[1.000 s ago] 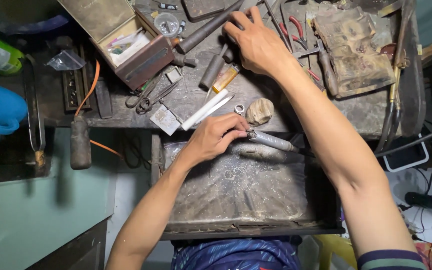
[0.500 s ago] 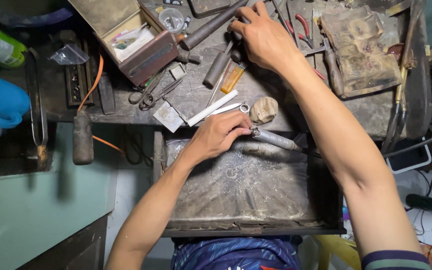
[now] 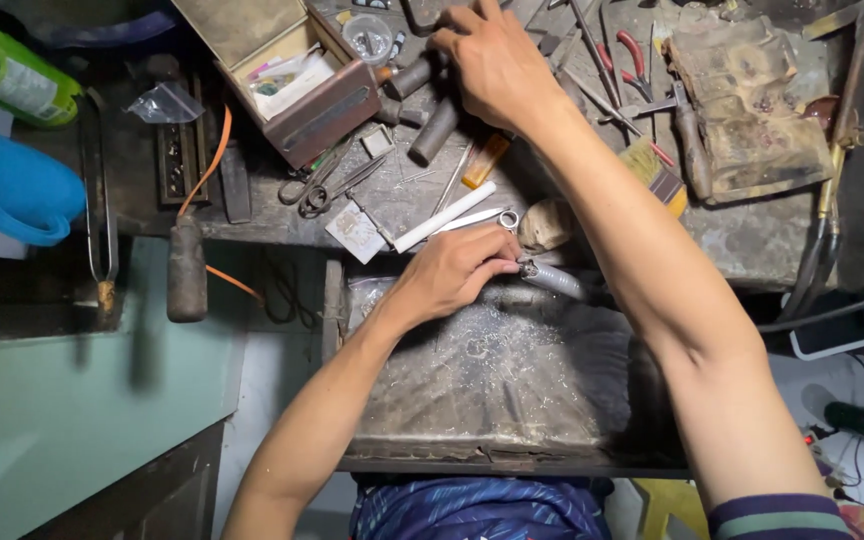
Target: Polishing a small metal ring using a rotary tool and cleaning it with a brush and cloth.
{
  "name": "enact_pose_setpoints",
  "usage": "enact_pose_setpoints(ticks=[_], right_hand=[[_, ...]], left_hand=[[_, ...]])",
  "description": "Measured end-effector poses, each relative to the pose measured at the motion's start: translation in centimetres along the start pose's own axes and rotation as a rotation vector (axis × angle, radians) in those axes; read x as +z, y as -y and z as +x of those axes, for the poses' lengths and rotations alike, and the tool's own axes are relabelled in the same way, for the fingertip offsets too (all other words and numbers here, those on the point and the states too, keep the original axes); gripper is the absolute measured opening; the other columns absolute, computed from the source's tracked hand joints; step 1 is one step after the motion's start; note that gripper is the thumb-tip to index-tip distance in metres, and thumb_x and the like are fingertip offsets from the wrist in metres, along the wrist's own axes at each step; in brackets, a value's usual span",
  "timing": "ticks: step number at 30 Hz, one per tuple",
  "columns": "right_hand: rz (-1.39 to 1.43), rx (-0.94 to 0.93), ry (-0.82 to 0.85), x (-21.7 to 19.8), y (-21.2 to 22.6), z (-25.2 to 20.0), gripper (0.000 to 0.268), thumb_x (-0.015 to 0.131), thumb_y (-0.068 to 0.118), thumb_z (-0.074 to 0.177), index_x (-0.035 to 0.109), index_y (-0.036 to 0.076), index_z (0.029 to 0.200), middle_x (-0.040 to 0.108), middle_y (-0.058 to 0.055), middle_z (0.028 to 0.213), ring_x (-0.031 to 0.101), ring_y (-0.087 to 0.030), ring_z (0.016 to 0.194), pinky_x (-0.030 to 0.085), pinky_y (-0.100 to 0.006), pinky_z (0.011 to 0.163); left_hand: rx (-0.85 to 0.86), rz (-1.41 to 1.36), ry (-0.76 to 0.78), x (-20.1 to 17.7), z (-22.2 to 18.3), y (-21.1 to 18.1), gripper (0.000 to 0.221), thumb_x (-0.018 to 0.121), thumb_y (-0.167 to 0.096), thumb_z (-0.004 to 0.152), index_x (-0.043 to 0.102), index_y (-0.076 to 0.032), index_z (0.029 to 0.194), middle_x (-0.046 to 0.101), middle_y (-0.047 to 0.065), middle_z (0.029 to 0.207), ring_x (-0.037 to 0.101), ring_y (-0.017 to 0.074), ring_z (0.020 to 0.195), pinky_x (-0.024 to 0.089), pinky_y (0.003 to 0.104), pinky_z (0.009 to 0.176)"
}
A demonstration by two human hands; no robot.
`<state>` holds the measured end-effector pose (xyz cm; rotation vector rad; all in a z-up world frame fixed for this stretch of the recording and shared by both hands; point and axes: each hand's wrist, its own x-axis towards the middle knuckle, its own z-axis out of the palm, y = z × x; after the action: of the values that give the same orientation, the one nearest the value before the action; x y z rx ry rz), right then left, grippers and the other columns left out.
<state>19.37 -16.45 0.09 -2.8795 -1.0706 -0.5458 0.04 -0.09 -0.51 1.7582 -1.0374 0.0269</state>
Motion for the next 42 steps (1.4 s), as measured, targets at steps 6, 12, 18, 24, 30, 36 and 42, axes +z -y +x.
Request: enact_pose_setpoints(ticks=[6, 12, 18, 24, 30, 36, 42], right_hand=[[0.099, 0.033, 0.078, -1.9, 0.3, -0.1, 0.03, 0.06, -0.004, 0.069, 0.059, 0.005, 0.098, 0.07, -0.019, 0.084, 0.058, -0.041, 0.096, 0.048, -0.052, 0.069], [0.028, 0.025, 0.077, 0.4, -0.2, -0.5, 0.028, 0.056, 0.0, 0.08, 0.073, 0.008, 0.1, 0.063, -0.012, 0.103, 0.055, -0.037, 0.091, 0.044, -0.049, 0.072], [-0.013, 0.059, -0.034, 2.8, -1.7, -0.5, 0.006, 0.058, 0.003, 0.077, 0.057, 0.002, 0.071, 0.054, -0.016, 0.074, 0.059, -0.042, 0.06, 0.048, -0.052, 0.057], [0.17, 0.104, 0.112, -3.9, 0.4, -1.9, 0.011, 0.062, 0.0, 0.07, 0.066, 0.0, 0.08, 0.064, -0.017, 0.094, 0.065, -0.047, 0.079, 0.047, -0.056, 0.048], [0.262, 0.016, -0.024, -11.7, 3.1, -5.7, 0.057, 0.051, -0.015, 0.086, 0.055, -0.014, 0.143, 0.058, -0.028, 0.136, 0.058, -0.048, 0.119, 0.054, -0.053, 0.094], [0.426, 0.014, -0.226, -16.6, 6.6, -13.5, 0.046, 0.049, -0.023, 0.083, 0.063, -0.007, 0.124, 0.068, -0.027, 0.122, 0.069, -0.039, 0.113, 0.054, -0.041, 0.1], [0.461, 0.241, -0.353, -13.6, 9.5, -23.1, 0.025, 0.072, 0.0, 0.087, 0.078, 0.005, 0.111, 0.077, -0.01, 0.1, 0.074, -0.032, 0.088, 0.06, -0.041, 0.082]], left_hand=[[0.009, 0.016, -0.005, 0.3, -0.1, 0.4, 0.009, 0.069, -0.006, 0.096, 0.062, -0.003, 0.092, 0.071, 0.009, 0.096, 0.07, 0.0201, 0.081, 0.058, 0.03, 0.065], [0.01, 0.02, -0.009, 0.1, 0.0, 0.0, 0.008, 0.067, -0.006, 0.097, 0.061, -0.002, 0.092, 0.071, 0.009, 0.096, 0.068, 0.0211, 0.081, 0.055, 0.031, 0.065], [-0.012, 0.012, -0.006, -0.1, 0.1, -0.4, 0.01, 0.068, -0.007, 0.097, 0.059, -0.003, 0.092, 0.07, 0.008, 0.095, 0.068, 0.0224, 0.082, 0.052, 0.033, 0.066], [0.025, 0.031, -0.032, 1.0, -0.1, 1.2, 0.003, 0.067, -0.007, 0.097, 0.064, -0.005, 0.097, 0.07, 0.007, 0.088, 0.069, 0.0201, 0.075, 0.057, 0.03, 0.057], [-0.148, -0.065, -0.087, 1.6, -0.1, 1.0, 0.011, 0.058, -0.009, 0.099, 0.066, -0.002, 0.1, 0.073, 0.012, 0.097, 0.071, 0.023, 0.088, 0.059, 0.032, 0.081], [-0.357, -0.413, -0.233, 0.5, 0.4, 0.8, 0.006, 0.059, -0.004, 0.099, 0.062, 0.001, 0.097, 0.068, 0.022, 0.108, 0.072, 0.0275, 0.095, 0.068, 0.033, 0.076], [-0.218, -0.517, -0.34, 1.4, 0.2, 2.5, 0.01, 0.064, -0.002, 0.101, 0.065, 0.005, 0.094, 0.072, 0.019, 0.099, 0.076, 0.0262, 0.074, 0.064, 0.037, 0.067]])
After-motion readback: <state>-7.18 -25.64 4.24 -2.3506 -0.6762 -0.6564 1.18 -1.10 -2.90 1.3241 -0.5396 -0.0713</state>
